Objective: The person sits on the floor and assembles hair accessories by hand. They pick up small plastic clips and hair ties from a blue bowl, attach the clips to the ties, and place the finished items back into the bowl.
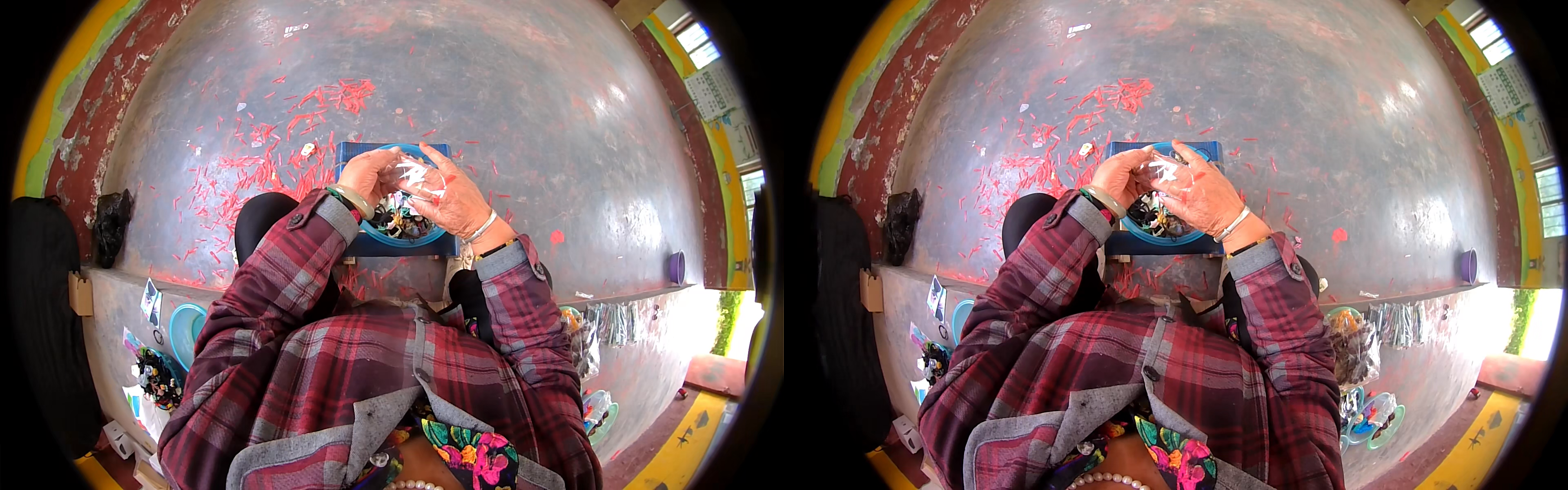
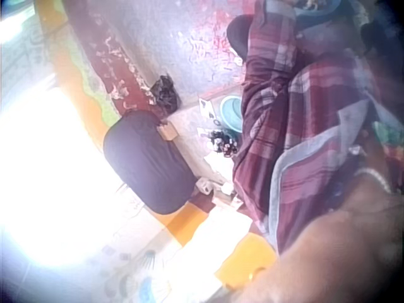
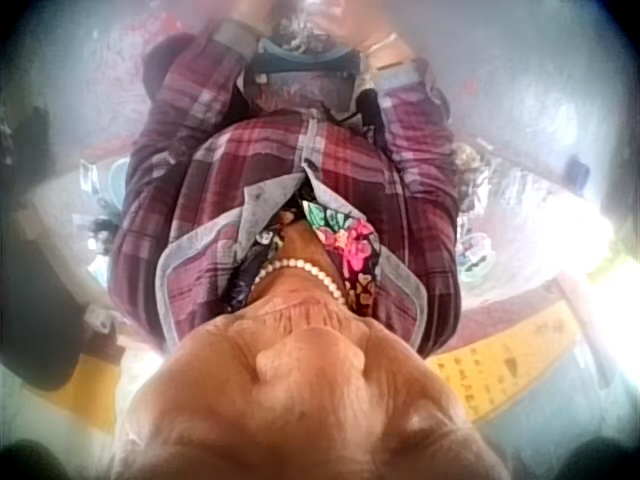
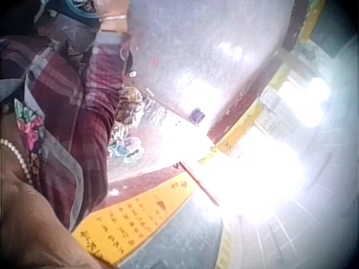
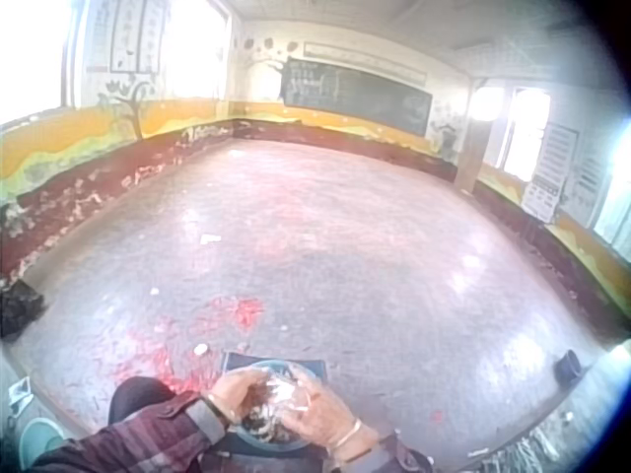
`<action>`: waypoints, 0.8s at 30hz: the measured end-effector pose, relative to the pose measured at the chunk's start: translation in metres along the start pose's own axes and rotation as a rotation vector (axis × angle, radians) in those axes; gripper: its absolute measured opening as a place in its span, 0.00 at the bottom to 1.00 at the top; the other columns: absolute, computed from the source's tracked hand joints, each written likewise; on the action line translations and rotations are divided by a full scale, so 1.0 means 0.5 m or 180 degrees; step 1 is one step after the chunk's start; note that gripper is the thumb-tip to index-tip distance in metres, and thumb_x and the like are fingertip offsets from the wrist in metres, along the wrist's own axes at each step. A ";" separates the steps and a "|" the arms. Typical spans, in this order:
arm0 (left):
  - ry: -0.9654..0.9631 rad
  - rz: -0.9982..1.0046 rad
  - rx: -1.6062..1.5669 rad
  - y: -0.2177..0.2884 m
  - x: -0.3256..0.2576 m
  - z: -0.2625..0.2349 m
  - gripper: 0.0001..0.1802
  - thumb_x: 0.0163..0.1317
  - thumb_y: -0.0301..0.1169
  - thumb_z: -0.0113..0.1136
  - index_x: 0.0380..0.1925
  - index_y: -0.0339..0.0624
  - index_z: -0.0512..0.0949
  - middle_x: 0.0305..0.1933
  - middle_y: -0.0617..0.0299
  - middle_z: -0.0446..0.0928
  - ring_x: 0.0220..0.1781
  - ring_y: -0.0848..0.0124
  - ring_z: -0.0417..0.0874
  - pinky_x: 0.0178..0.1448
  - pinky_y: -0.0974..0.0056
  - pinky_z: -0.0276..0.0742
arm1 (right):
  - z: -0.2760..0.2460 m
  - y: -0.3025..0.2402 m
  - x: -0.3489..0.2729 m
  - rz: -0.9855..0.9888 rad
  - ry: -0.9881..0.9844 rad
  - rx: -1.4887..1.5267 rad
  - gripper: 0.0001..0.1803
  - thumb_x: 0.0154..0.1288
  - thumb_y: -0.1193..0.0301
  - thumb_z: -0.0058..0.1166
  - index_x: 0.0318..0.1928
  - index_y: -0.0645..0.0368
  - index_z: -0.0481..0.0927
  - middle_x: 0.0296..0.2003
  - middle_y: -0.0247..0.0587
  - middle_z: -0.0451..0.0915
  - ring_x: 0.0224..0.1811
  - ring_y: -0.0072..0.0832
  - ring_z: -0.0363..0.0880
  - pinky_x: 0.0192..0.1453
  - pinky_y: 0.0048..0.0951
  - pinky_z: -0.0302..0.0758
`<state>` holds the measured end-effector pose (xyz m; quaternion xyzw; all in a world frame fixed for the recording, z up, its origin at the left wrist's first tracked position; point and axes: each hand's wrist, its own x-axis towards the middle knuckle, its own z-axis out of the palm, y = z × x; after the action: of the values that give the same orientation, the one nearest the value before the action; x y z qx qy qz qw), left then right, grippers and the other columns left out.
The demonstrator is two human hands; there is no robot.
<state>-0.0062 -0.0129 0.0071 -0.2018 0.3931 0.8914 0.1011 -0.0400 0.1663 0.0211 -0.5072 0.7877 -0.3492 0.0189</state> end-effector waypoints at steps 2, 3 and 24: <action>-0.0004 0.0055 0.0025 -0.013 0.021 -0.029 0.09 0.62 0.31 0.49 0.32 0.37 0.74 0.26 0.63 0.76 0.26 0.73 0.77 0.33 0.68 0.76 | -0.005 -0.012 0.003 -0.0030 -0.0035 -0.0132 0.14 0.50 0.66 0.54 0.39 0.52 0.81 0.42 0.41 0.77 0.60 0.45 0.61 0.57 0.38 0.66; -0.0026 0.0090 0.0033 -0.017 0.026 -0.033 0.09 0.61 0.31 0.50 0.31 0.37 0.74 0.26 0.63 0.76 0.25 0.74 0.76 0.33 0.68 0.76 | -0.008 -0.016 0.006 -0.0138 -0.0054 -0.0313 0.14 0.51 0.66 0.54 0.39 0.52 0.81 0.43 0.41 0.77 0.60 0.45 0.61 0.57 0.39 0.66; 0.0312 -0.0483 0.0283 -0.040 0.033 -0.033 0.13 0.62 0.33 0.48 0.41 0.34 0.71 0.39 0.54 0.77 0.39 0.67 0.79 0.39 0.68 0.75 | -0.019 -0.013 0.003 0.0055 0.1155 -0.0342 0.12 0.51 0.80 0.51 0.37 0.57 0.79 0.27 0.42 0.77 0.30 0.38 0.76 0.33 0.31 0.72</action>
<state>-0.0096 -0.0113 -0.0236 -0.2698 0.4203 0.8519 0.1578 -0.0393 0.1685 0.0326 -0.4294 0.8000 -0.3922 -0.1477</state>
